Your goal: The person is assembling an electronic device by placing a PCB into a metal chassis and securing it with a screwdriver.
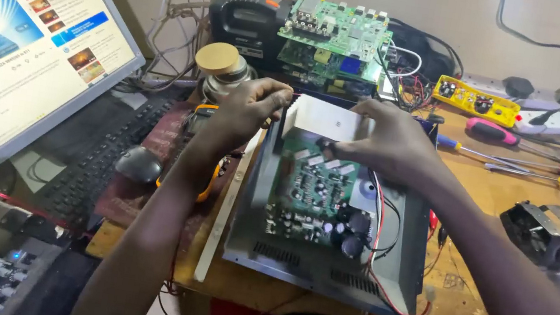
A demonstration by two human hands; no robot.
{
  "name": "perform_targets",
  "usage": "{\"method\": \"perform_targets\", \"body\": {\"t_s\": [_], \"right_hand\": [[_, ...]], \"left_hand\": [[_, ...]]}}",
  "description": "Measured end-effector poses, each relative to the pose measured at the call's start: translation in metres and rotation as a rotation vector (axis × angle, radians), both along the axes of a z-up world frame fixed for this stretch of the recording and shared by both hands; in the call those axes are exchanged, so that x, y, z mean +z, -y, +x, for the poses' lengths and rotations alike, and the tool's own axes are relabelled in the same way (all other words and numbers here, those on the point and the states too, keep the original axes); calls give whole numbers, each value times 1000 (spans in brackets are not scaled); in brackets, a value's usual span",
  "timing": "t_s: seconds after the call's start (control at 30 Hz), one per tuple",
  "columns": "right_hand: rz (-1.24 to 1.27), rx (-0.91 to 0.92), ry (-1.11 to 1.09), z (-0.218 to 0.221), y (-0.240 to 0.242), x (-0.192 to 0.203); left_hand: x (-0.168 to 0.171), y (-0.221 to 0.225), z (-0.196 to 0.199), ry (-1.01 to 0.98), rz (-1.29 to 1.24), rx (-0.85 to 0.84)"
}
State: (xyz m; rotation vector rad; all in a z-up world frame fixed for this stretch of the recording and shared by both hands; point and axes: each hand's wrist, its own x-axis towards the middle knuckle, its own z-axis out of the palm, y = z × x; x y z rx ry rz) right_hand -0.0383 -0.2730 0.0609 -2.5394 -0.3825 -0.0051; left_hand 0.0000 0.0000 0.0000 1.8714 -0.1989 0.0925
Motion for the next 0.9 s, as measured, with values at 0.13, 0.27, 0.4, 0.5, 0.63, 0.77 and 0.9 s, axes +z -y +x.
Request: {"method": "perform_targets", "body": {"t_s": [0.13,0.27,0.4,0.5,0.63,0.77,0.9], "right_hand": [[-107,-21,-104,13,-19,-2],[-177,31,-122,24,-27,-22],[-146,66,-60,46,-15,-61],[-109,78,-46,31,-19,-48],[-117,72,-26,30,-22,-55],[-80,103,-84,30,-20,-57],[-27,169,-117,18,-13,-48]], "left_hand": [[20,12,-34,82,55,4],[10,15,-40,281,304,-17],[-34,19,-18,537,656,-61],[-37,29,-13,372,856,-92],[-50,34,-3,399,926,-78],[-61,34,8,438,1008,-32],[-37,35,-4,485,992,-43]]}}
